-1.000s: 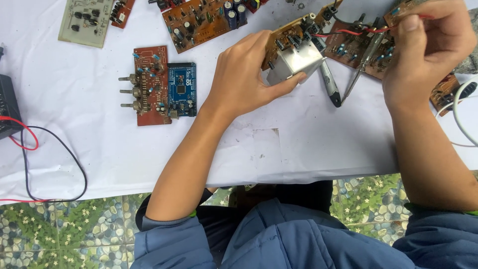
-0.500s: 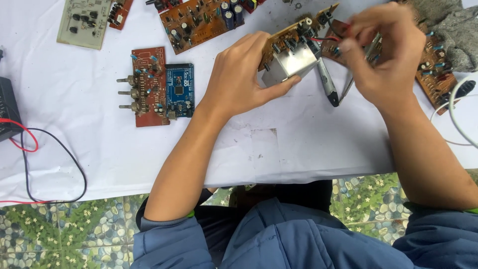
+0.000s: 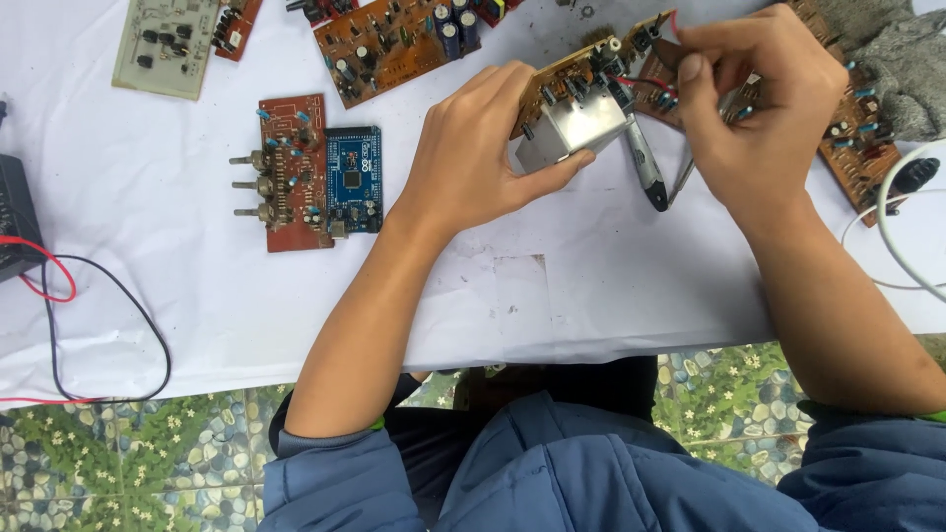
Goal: Inspecting a circuit board by checking wire connections and cleaning components with a brush.
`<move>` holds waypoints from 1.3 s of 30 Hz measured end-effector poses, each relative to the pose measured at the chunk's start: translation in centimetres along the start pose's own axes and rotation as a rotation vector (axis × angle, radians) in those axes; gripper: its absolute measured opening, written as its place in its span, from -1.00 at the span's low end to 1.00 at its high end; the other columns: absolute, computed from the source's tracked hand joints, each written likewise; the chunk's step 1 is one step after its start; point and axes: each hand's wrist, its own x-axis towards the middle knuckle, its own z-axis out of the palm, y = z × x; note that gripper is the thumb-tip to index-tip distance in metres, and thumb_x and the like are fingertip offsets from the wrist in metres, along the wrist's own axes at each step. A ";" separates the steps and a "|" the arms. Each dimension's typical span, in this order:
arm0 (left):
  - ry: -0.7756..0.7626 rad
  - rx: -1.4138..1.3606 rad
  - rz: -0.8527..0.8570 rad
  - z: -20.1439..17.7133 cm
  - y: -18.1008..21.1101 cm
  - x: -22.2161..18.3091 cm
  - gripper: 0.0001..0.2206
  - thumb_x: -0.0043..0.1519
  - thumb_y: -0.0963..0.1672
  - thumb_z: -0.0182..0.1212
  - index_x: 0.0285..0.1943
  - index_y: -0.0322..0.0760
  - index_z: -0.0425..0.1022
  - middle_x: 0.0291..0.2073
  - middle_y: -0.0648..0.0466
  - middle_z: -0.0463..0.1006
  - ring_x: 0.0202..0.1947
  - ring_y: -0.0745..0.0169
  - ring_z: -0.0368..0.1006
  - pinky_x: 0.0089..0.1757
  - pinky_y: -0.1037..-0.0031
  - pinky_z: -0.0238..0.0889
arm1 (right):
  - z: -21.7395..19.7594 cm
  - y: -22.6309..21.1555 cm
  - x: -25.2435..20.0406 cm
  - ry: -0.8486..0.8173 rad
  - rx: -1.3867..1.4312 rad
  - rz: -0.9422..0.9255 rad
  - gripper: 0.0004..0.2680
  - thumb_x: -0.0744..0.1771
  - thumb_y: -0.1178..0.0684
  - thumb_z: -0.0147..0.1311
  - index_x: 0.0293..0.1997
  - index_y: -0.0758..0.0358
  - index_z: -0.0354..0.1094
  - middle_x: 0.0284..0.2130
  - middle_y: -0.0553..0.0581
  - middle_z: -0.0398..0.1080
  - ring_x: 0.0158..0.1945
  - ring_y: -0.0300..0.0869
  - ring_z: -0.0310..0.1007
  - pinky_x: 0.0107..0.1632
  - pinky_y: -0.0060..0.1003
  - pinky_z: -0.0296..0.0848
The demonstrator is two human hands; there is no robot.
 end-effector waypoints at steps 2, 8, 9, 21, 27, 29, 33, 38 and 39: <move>-0.006 -0.001 0.006 -0.2 0.1 0.2 -0.57 0.29 0.07 0.32 -0.08 -0.36 0.35 -0.32 0.05 0.41 -0.32 0.12 0.33 -0.43 0.32 0.16 | 0.0 0.2 0.1 -0.013 0.003 -0.027 -0.90 0.46 0.47 0.07 0.00 0.57 0.51 -0.24 0.32 0.40 -0.27 -0.04 0.30 -0.11 -0.16 0.27; -0.023 0.013 -0.002 -0.3 0.2 0.1 -0.57 0.29 0.08 0.33 -0.10 -0.35 0.34 -0.34 0.06 0.37 -0.33 0.13 0.29 -0.42 0.32 0.13 | 0.4 0.9 -0.2 -0.051 0.152 0.000 -0.91 0.46 0.41 -0.05 -0.03 0.61 0.41 -0.22 0.39 0.37 -0.26 -0.01 0.28 -0.12 -0.17 0.26; -0.029 0.011 -0.013 -0.3 0.2 0.1 -0.56 0.28 0.08 0.33 -0.10 -0.36 0.34 -0.34 0.05 0.38 -0.32 0.12 0.30 -0.42 0.31 0.15 | 0.5 0.9 -0.3 -0.055 0.259 0.052 -0.91 0.52 0.37 -0.09 0.00 0.63 0.35 -0.21 0.39 0.35 -0.27 -0.04 0.23 -0.13 -0.19 0.23; -0.019 -0.009 -0.003 -0.1 -0.1 0.0 -0.56 0.30 0.09 0.28 -0.07 -0.36 0.34 -0.34 0.05 0.37 -0.35 0.13 0.30 -0.41 0.33 0.13 | 1.3 -0.4 0.3 -0.083 0.422 0.114 -0.84 0.52 0.17 -0.05 0.18 0.45 0.07 -0.21 0.34 0.24 -0.12 -0.05 0.19 0.07 -0.18 0.16; -0.022 -0.010 0.038 -0.4 0.4 0.1 -0.59 0.31 0.05 0.34 -0.08 -0.34 0.32 -0.34 0.07 0.33 -0.32 0.13 0.27 -0.39 0.33 0.12 | 1.4 -0.7 0.6 0.021 0.132 -0.056 -0.75 0.48 0.40 0.33 0.08 0.48 0.18 -0.11 0.37 0.30 -0.09 0.07 0.35 0.07 -0.06 0.34; -0.026 -0.006 0.034 -0.2 0.4 0.1 -0.59 0.31 0.06 0.33 -0.07 -0.34 0.34 -0.34 0.07 0.34 -0.32 0.14 0.28 -0.40 0.33 0.14 | 1.4 -0.8 0.8 0.061 0.119 -0.096 -0.76 0.47 0.46 0.28 0.05 0.48 0.18 -0.13 0.38 0.28 -0.12 0.07 0.32 0.04 -0.06 0.34; -0.034 -0.005 0.016 -0.1 0.6 0.2 -0.59 0.30 0.06 0.33 -0.08 -0.34 0.33 -0.34 0.07 0.35 -0.33 0.13 0.30 -0.41 0.33 0.14 | 1.4 -1.2 0.7 0.080 0.038 -0.121 -0.85 0.46 0.47 0.15 0.03 0.51 0.22 -0.26 0.30 0.36 -0.10 0.06 0.19 0.03 -0.07 0.23; -0.014 0.047 0.045 -0.2 0.9 0.2 -0.57 0.30 0.07 0.35 -0.10 -0.34 0.34 -0.36 0.08 0.35 -0.33 0.15 0.30 -0.43 0.33 0.14 | 1.7 -0.8 1.0 0.111 -0.062 -0.173 -0.88 0.46 0.38 0.14 0.02 0.46 0.25 -0.29 0.23 0.34 -0.17 0.03 0.22 0.01 -0.05 0.18; -0.016 0.068 0.046 -0.1 1.1 0.2 -0.57 0.30 0.07 0.35 -0.14 -0.33 0.31 -0.37 0.09 0.33 -0.34 0.16 0.29 -0.45 0.33 0.12 | 1.5 -0.8 1.0 0.114 -0.138 -0.197 -0.89 0.44 0.37 0.16 0.00 0.43 0.30 -0.33 0.15 0.36 -0.23 0.01 0.18 0.02 -0.02 0.05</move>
